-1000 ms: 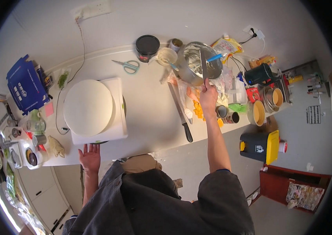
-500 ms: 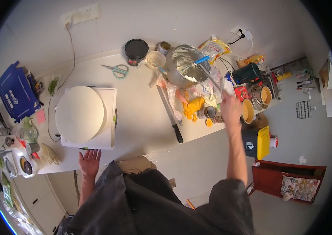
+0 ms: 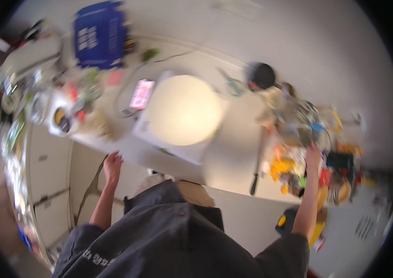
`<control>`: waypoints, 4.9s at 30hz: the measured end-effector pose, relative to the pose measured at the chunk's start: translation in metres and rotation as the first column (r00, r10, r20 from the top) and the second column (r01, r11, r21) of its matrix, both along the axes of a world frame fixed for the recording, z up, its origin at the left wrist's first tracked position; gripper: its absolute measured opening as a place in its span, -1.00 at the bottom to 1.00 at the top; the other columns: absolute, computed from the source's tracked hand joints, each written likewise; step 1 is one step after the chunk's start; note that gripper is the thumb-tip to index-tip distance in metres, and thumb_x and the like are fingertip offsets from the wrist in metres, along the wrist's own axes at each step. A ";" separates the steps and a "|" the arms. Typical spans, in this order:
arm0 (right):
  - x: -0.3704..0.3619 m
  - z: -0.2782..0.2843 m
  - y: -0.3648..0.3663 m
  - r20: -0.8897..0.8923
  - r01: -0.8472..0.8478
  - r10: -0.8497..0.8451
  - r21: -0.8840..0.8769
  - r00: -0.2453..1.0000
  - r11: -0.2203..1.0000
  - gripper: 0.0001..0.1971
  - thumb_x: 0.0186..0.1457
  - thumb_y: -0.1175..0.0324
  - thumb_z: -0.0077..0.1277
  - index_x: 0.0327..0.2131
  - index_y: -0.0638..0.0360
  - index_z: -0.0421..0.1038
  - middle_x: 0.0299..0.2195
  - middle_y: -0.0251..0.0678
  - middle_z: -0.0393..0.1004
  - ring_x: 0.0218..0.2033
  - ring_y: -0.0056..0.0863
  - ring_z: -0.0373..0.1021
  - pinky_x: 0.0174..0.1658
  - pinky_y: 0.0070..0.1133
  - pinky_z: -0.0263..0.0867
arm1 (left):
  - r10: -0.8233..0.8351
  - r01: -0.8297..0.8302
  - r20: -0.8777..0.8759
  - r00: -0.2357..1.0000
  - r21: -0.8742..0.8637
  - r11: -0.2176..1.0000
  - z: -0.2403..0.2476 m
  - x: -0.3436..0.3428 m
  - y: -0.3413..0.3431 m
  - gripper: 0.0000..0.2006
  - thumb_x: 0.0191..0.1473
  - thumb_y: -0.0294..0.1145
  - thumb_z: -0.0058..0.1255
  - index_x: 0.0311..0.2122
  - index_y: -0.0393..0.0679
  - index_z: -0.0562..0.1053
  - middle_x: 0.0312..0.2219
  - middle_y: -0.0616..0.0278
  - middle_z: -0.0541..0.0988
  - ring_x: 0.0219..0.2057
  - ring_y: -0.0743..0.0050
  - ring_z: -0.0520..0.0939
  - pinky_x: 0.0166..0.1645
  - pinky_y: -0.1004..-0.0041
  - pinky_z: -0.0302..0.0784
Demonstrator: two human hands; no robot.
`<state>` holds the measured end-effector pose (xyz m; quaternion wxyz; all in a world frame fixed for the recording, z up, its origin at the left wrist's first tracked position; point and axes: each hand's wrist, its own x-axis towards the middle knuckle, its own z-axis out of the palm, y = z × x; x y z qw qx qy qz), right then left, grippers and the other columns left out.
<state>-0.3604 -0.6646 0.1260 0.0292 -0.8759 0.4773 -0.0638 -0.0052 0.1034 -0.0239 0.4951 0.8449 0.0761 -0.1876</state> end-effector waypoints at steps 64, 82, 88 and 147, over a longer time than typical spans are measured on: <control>0.433 0.223 0.510 -0.651 -0.981 0.735 -0.096 0.192 0.171 -0.74 0.04 0.55 0.07 -0.20 0.01 0.62 -0.37 -0.30 0.51 -0.39 -0.29 0.48 -0.32 -0.38 0.40 | -0.387 -0.397 -0.600 0.700 -0.777 0.488 0.048 0.007 -0.110 -0.20 -0.17 -0.75 -0.25 0.34 -0.38 0.14 0.10 -0.13 0.52 0.13 0.19 0.53 0.15 0.38 0.34; 0.432 0.179 0.530 -0.794 -0.992 0.594 0.119 -0.125 -0.049 -0.95 -0.17 0.52 0.15 -0.57 0.15 0.48 -0.55 -0.32 0.46 -0.42 -0.38 0.49 -0.33 -0.46 0.36 | -0.448 -0.521 -0.598 0.664 -0.801 0.295 0.048 -0.009 -0.117 -0.21 -0.19 -0.80 -0.31 0.30 -0.40 0.14 0.25 -0.14 0.32 0.31 -0.18 0.32 0.41 -0.01 0.17; 0.419 0.179 0.531 -0.790 -0.989 0.599 0.142 -0.134 -0.033 -0.96 -0.16 0.51 0.15 -0.57 0.15 0.49 -0.57 -0.33 0.45 -0.42 -0.39 0.49 -0.32 -0.47 0.36 | -0.449 -0.547 -0.594 0.668 -0.800 0.245 0.042 -0.017 -0.121 -0.27 -0.16 -0.78 -0.26 0.27 -0.38 0.20 0.19 -0.02 0.36 0.25 0.00 0.38 0.37 0.06 0.22; 0.395 0.179 0.539 -0.823 -0.973 0.555 0.208 -0.116 0.105 -0.83 -0.27 0.44 0.26 -0.55 0.11 0.44 -0.53 -0.35 0.42 -0.38 -0.41 0.42 -0.32 -0.48 0.32 | -0.489 -0.559 -0.596 0.637 -0.794 0.240 0.029 0.039 -0.104 -0.18 0.36 0.30 -0.53 0.37 -0.30 0.09 0.17 -0.31 0.41 0.26 -0.14 0.38 0.37 -0.01 0.19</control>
